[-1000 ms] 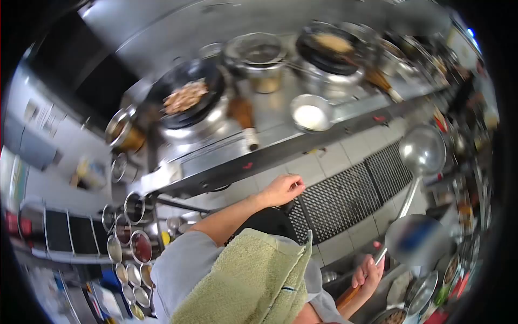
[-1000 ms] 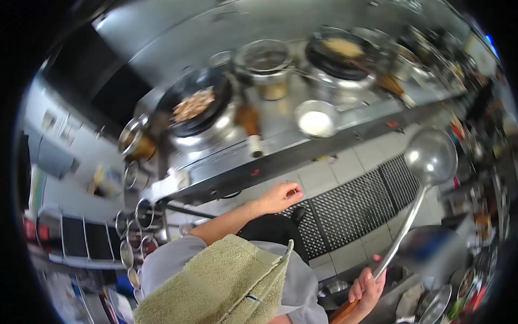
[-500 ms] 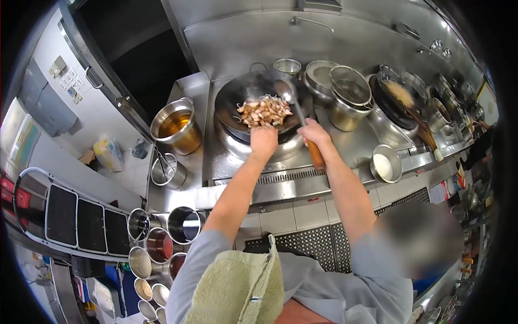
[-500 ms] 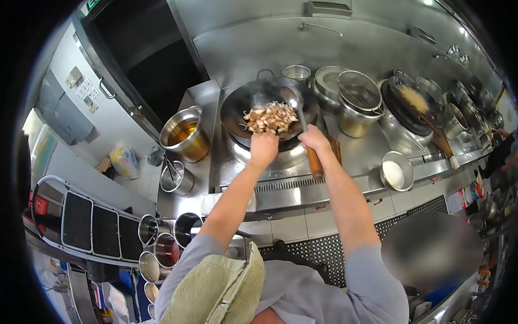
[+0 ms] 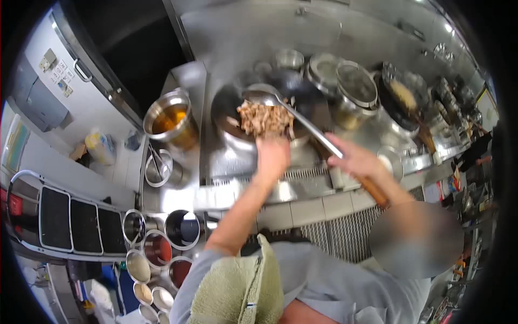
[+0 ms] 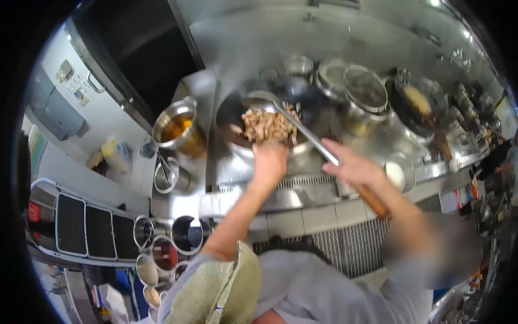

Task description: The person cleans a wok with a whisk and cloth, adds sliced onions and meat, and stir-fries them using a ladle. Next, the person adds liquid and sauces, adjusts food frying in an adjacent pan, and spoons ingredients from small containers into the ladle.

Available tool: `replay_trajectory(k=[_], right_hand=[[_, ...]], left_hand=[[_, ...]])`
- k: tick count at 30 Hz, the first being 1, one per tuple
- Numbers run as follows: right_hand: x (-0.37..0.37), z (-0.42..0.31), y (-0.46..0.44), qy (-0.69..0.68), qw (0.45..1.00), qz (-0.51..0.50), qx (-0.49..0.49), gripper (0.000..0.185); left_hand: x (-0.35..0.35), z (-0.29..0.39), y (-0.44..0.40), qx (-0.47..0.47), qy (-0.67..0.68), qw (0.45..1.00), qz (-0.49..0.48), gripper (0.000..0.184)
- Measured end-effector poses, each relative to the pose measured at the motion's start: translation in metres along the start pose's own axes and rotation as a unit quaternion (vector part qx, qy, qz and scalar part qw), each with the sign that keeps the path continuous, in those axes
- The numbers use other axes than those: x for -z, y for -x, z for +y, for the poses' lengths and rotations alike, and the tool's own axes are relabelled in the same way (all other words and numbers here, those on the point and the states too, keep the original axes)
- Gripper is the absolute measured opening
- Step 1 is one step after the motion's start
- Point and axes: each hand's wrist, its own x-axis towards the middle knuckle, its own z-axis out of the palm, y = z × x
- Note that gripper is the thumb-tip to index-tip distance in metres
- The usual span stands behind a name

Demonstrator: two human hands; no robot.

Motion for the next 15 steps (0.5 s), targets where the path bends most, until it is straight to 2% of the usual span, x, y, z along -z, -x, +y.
replay_trajectory(k=[1, 2, 3, 5, 6, 7, 9, 10, 11, 13, 14, 15], right_hand=[[0.013, 0.001, 0.007, -0.037, 0.998, -0.048, 0.000, 0.073], [0.022, -0.008, 0.022, 0.012, 0.997, -0.071, -0.028, 0.074], [0.031, -0.012, 0.033, 0.021, 0.993, -0.116, -0.009, 0.074], [0.039, 0.013, 0.039, 0.113, 0.987, -0.114, 0.019, 0.072], [0.046, 0.013, 0.031, 0.187, 0.970, -0.149, 0.042, 0.072], [0.041, 0.065, -0.016, 0.271, 0.919, -0.006, 0.286, 0.072], [0.028, 0.058, -0.042, 0.273, 0.953, -0.073, 0.105, 0.072], [0.020, 0.025, -0.039, 0.232, 0.970, -0.073, -0.012, 0.073], [0.009, 0.037, -0.052, 0.232, 0.970, -0.076, -0.009, 0.073], [-0.009, 0.076, -0.099, 0.291, 0.949, 0.071, 0.097, 0.075], [-0.005, 0.084, -0.099, 0.294, 0.947, 0.075, 0.101, 0.075], [-0.011, 0.096, -0.094, 0.280, 0.946, 0.102, 0.127, 0.075]], left_hand=[[-0.010, -0.008, -0.012, 0.033, -0.032, 0.998, -0.031, 0.018], [-0.032, -0.024, -0.015, 0.056, -0.023, 0.997, -0.040, 0.018], [-0.033, -0.021, -0.018, 0.090, 0.004, 0.993, -0.078, 0.018], [-0.024, 0.010, 0.009, -0.002, -0.013, 0.999, 0.047, 0.019], [-0.001, 0.033, 0.012, -0.015, 0.006, 1.000, -0.004, 0.020], [0.000, 0.043, 0.008, -0.006, 0.024, 1.000, 0.013, 0.019], [-0.016, 0.032, -0.014, 0.029, -0.027, 0.999, 0.022, 0.020], [-0.032, 0.023, -0.019, 0.043, -0.020, 0.998, 0.047, 0.022], [-0.041, 0.021, -0.007, 0.046, -0.023, 0.998, 0.048, 0.022], [-0.052, 0.030, 0.018, 0.058, -0.028, 0.997, 0.034, 0.022], [-0.053, 0.041, 0.044, 0.054, -0.006, 0.997, 0.051, 0.021], [-0.041, 0.054, 0.063, 0.067, 0.010, 0.998, 0.014, 0.021]])
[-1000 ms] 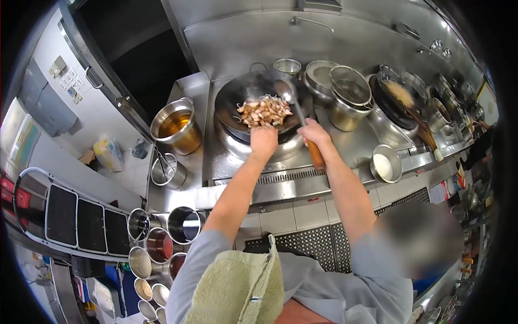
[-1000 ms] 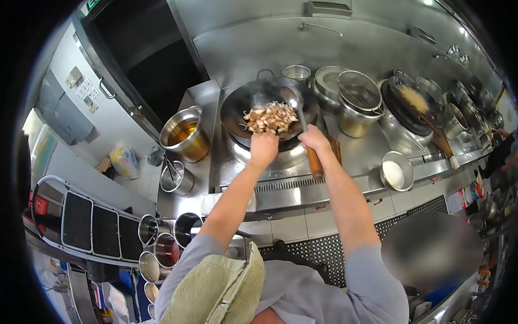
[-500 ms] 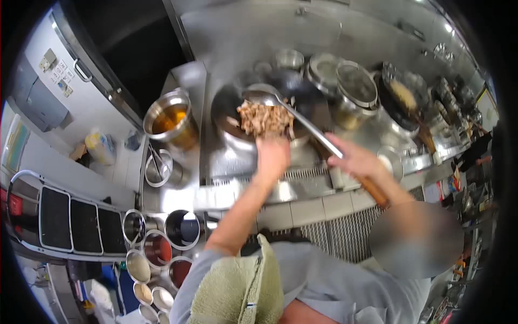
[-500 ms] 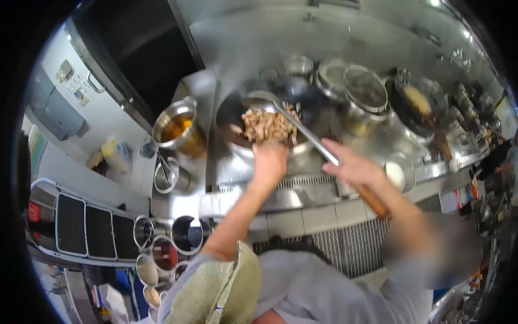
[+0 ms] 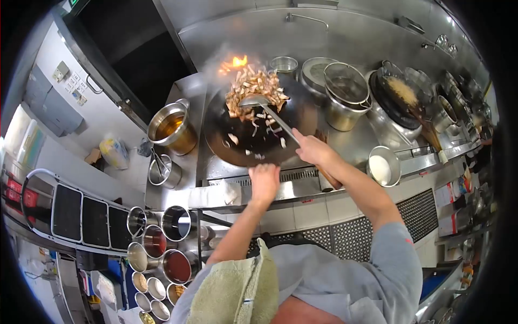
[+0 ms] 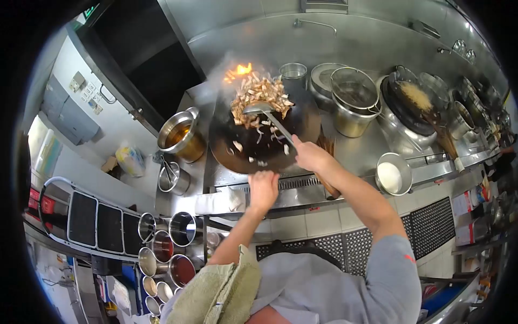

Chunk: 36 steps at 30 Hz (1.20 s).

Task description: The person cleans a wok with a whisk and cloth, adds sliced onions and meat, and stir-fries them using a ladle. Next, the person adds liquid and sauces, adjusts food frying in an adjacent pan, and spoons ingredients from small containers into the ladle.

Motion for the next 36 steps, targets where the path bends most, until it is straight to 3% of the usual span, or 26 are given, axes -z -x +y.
replay_trajectory(k=[2, 4, 5, 6, 8, 10, 12, 15, 16, 18, 19, 22, 24, 25, 26, 27, 29, 30, 31, 32, 33, 34, 35, 36], right_hand=[[0.013, 0.005, 0.004, -0.010, 0.999, 0.043, 0.016, 0.076], [0.042, -0.011, 0.041, -0.088, 0.996, -0.014, 0.026, 0.076], [0.053, -0.011, 0.050, -0.078, 0.995, -0.042, 0.049, 0.075], [0.069, -0.019, 0.064, -0.072, 0.995, -0.046, 0.048, 0.075], [0.104, -0.036, 0.077, -0.092, 0.983, -0.158, 0.023, 0.073], [0.101, -0.028, 0.047, -0.066, 0.990, -0.120, 0.020, 0.072], [0.056, -0.013, 0.023, -0.027, 0.995, -0.101, 0.004, 0.072], [0.026, -0.015, -0.013, -0.041, 0.997, -0.052, -0.025, 0.068], [0.026, -0.024, -0.011, -0.045, 0.998, -0.032, -0.043, 0.066], [0.008, -0.012, 0.000, -0.043, 0.994, 0.092, 0.027, 0.065], [0.011, -0.009, 0.015, -0.064, 0.994, 0.082, 0.032, 0.068], [0.007, -0.036, 0.086, -0.171, 0.977, 0.127, 0.011, 0.069], [-0.040, -0.037, 0.100, -0.237, 0.944, 0.226, 0.027, 0.070], [-0.070, -0.030, 0.094, -0.231, 0.948, 0.213, 0.046, 0.070], [-0.106, -0.021, 0.086, -0.204, 0.942, 0.266, 0.026, 0.068], [-0.131, -0.013, 0.083, -0.178, 0.932, 0.317, 0.007, 0.066], [-0.151, 0.006, 0.079, -0.113, 0.943, 0.313, -0.006, 0.062], [-0.150, 0.010, 0.072, -0.170, 0.943, 0.285, -0.037, 0.060], [-0.148, 0.013, 0.068, -0.224, 0.937, 0.260, -0.070, 0.057], [-0.123, -0.009, 0.073, -0.372, 0.908, 0.185, -0.053, 0.057], [-0.096, -0.033, 0.078, -0.506, 0.853, 0.110, -0.060, 0.057], [-0.065, -0.068, 0.080, -0.629, 0.775, 0.059, -0.004, 0.058], [-0.041, -0.087, 0.090, -0.682, 0.731, -0.031, 0.017, 0.061], [-0.026, -0.103, 0.094, -0.726, 0.678, -0.108, 0.036, 0.064]], left_hand=[[0.013, 0.004, -0.013, -0.056, 0.003, 0.996, 0.066, 0.021], [0.016, -0.014, -0.059, -0.004, -0.068, 0.998, 0.012, 0.016], [0.027, -0.020, -0.078, 0.040, -0.034, 0.997, -0.061, 0.020], [0.021, -0.027, -0.080, 0.014, -0.056, 0.998, -0.037, 0.022], [0.024, -0.024, -0.070, -0.041, -0.052, 0.998, -0.006, 0.023], [0.025, -0.029, -0.089, -0.053, -0.007, 0.998, -0.021, 0.019], [-0.001, -0.048, -0.102, 0.018, -0.033, 0.999, -0.024, 0.015], [-0.026, -0.050, -0.062, -0.021, -0.017, 0.999, 0.036, 0.014], [-0.030, -0.048, -0.039, -0.025, -0.008, 0.999, 0.042, 0.015], [-0.015, -0.032, 0.006, -0.032, -0.024, 0.999, 0.026, 0.014], [-0.001, -0.025, 0.011, -0.033, 0.005, 0.999, 0.032, 0.013], [0.007, -0.033, -0.043, -0.067, -0.016, 0.995, 0.072, 0.015], [0.005, -0.054, -0.081, -0.033, -0.010, 0.999, 0.030, 0.019], [-0.018, -0.072, -0.093, -0.021, -0.002, 1.000, 0.018, 0.023], [-0.016, -0.068, -0.101, 0.011, -0.104, 0.993, -0.054, 0.025], [-0.014, -0.071, -0.108, 0.006, -0.113, 0.990, -0.080, 0.026], [-0.019, -0.076, -0.115, -0.007, -0.126, 0.974, -0.188, 0.029], [-0.009, -0.067, -0.113, -0.125, -0.074, 0.973, 0.177, 0.030], [-0.001, -0.056, -0.102, -0.014, 0.162, 0.964, 0.211, 0.029], [-0.020, -0.062, -0.076, -0.027, 0.000, 0.982, 0.186, 0.031], [0.044, -0.021, -0.043, 0.032, -0.076, 0.997, -0.004, 0.031], [0.014, -0.026, -0.008, -0.004, -0.085, 0.996, 0.022, 0.032], [0.001, -0.017, 0.042, -0.035, -0.014, 0.998, 0.052, 0.019], [0.019, -0.009, 0.087, -0.004, 0.068, 0.994, -0.082, 0.021]])
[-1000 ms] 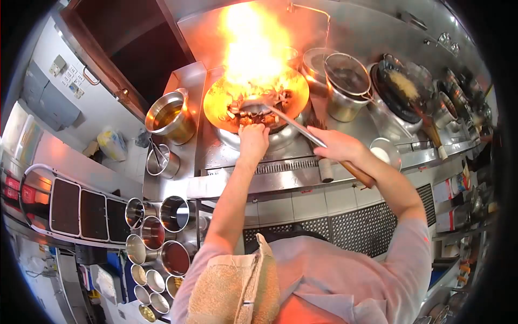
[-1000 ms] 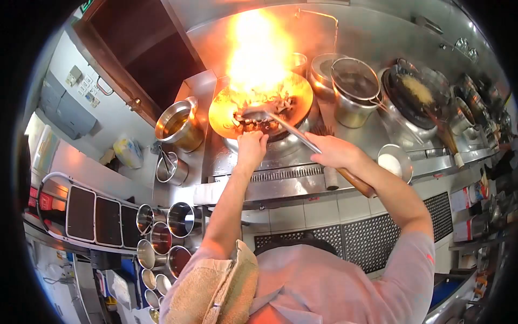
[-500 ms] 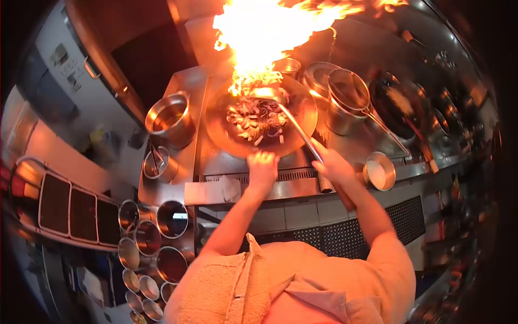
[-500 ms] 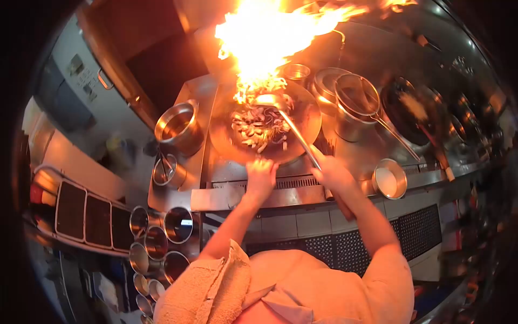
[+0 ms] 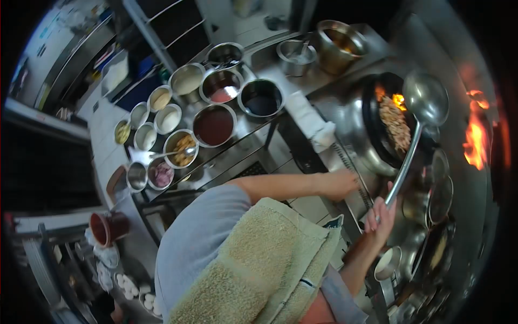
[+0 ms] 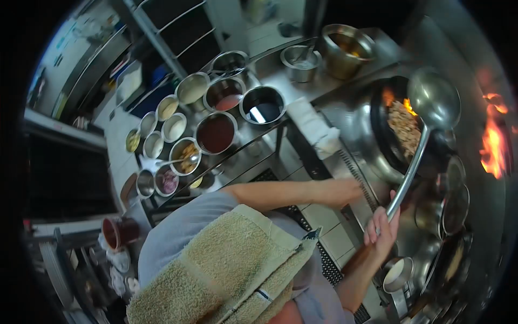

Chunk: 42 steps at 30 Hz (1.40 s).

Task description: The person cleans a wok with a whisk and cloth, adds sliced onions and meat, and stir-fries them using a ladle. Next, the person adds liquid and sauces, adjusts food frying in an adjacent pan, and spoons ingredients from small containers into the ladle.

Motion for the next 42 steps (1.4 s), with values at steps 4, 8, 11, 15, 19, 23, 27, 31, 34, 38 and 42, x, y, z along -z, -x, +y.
replay_trajectory(k=[4, 8, 11, 15, 19, 23, 27, 31, 34, 38, 42], right_hand=[[-0.071, 0.003, 0.001, -0.161, 0.946, -0.138, -0.246, 0.065], [-0.177, 0.074, -0.054, 0.082, 0.898, -0.217, -0.375, 0.060], [-0.230, 0.136, -0.088, 0.243, 0.879, -0.295, -0.284, 0.062], [-0.250, 0.165, -0.099, 0.448, 0.826, -0.295, -0.175, 0.065], [-0.254, 0.170, -0.106, 0.518, 0.788, -0.302, -0.141, 0.068], [-0.270, 0.156, -0.113, 0.431, 0.807, -0.268, -0.301, 0.066], [-0.268, 0.152, -0.122, 0.295, 0.841, -0.270, -0.365, 0.056], [-0.256, 0.144, -0.130, 0.205, 0.841, -0.292, -0.407, 0.051], [-0.248, 0.131, -0.127, 0.125, 0.851, -0.293, -0.418, 0.046], [-0.221, 0.099, -0.110, -0.134, 0.853, -0.196, -0.465, 0.050], [-0.193, 0.067, -0.081, -0.492, 0.749, -0.192, -0.400, 0.056]], left_hand=[[0.061, -0.010, 0.171, 0.176, 0.230, 0.953, -0.087, 0.022], [0.164, -0.004, 0.255, 0.317, 0.140, 0.931, 0.114, 0.018], [0.214, 0.006, 0.278, 0.347, 0.137, 0.915, 0.153, 0.016], [0.226, 0.007, 0.298, 0.380, 0.179, 0.883, 0.212, 0.015], [0.212, -0.001, 0.318, 0.377, 0.173, 0.886, 0.208, 0.015], [0.217, -0.007, 0.323, 0.373, 0.192, 0.886, 0.197, 0.015], [0.226, -0.016, 0.319, 0.384, 0.189, 0.881, 0.203, 0.014], [0.229, -0.018, 0.311, 0.371, 0.167, 0.890, 0.205, 0.013], [0.230, -0.016, 0.303, 0.357, 0.176, 0.901, 0.172, 0.015], [0.223, -0.016, 0.281, 0.302, 0.187, 0.924, 0.140, 0.015], [0.215, -0.020, 0.234, 0.241, 0.226, 0.943, 0.041, 0.017]])
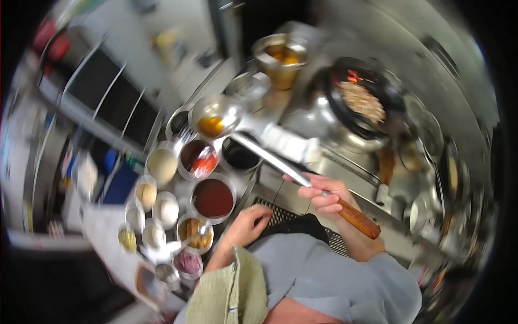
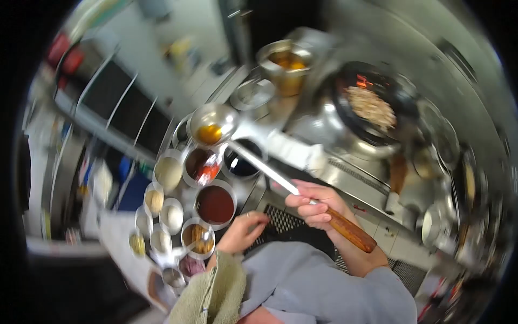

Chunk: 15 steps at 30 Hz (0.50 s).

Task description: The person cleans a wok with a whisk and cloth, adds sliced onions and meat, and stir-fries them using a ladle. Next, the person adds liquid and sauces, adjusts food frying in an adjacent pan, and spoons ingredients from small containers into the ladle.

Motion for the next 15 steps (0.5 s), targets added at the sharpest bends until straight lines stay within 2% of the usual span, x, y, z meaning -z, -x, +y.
replay_trajectory(k=[2, 4, 6, 7, 8, 9, 10, 11, 13, 14, 15], right_hand=[[-0.011, -0.003, 0.031, -0.038, 0.996, -0.038, 0.069, 0.056], [-0.018, -0.021, 0.066, 0.032, 0.989, -0.060, 0.128, 0.056], [-0.021, -0.053, 0.102, 0.247, 0.946, 0.031, 0.209, 0.060], [-0.032, -0.064, 0.119, 0.381, 0.879, 0.144, 0.249, 0.062], [-0.021, -0.085, 0.131, 0.502, 0.798, 0.178, 0.283, 0.065], [-0.013, -0.099, 0.141, 0.641, 0.640, 0.285, 0.315, 0.067], [-0.006, -0.114, 0.152, 0.742, 0.447, 0.380, 0.324, 0.069], [0.005, -0.131, 0.164, 0.736, 0.445, 0.386, 0.332, 0.069], [0.025, -0.157, 0.190, 0.809, 0.154, 0.478, 0.305, 0.075], [0.020, -0.160, 0.204, 0.805, 0.152, 0.483, 0.308, 0.075], [0.010, -0.162, 0.219, 0.818, 0.162, 0.467, 0.294, 0.077]], left_hand=[[-0.012, 0.006, -0.030, -0.004, -0.015, 0.997, -0.074, 0.018], [-0.029, 0.016, -0.068, -0.045, -0.018, 0.991, -0.124, 0.018], [-0.052, 0.023, -0.110, -0.070, -0.022, 0.985, -0.155, 0.018], [-0.067, 0.029, -0.132, -0.086, -0.025, 0.980, -0.177, 0.018], [-0.083, 0.035, -0.156, -0.140, -0.060, 0.978, -0.146, 0.018], [-0.098, 0.041, -0.179, -0.191, -0.093, 0.971, -0.110, 0.018], [-0.114, 0.046, -0.204, -0.228, -0.100, 0.964, -0.097, 0.020], [-0.132, 0.053, -0.231, -0.262, -0.104, 0.956, -0.080, 0.022], [-0.168, 0.072, -0.283, -0.288, -0.210, 0.934, 0.008, 0.023], [-0.184, 0.075, -0.310, -0.294, -0.209, 0.933, 0.004, 0.023], [-0.201, 0.077, -0.336, -0.311, -0.242, 0.918, 0.049, 0.021]])
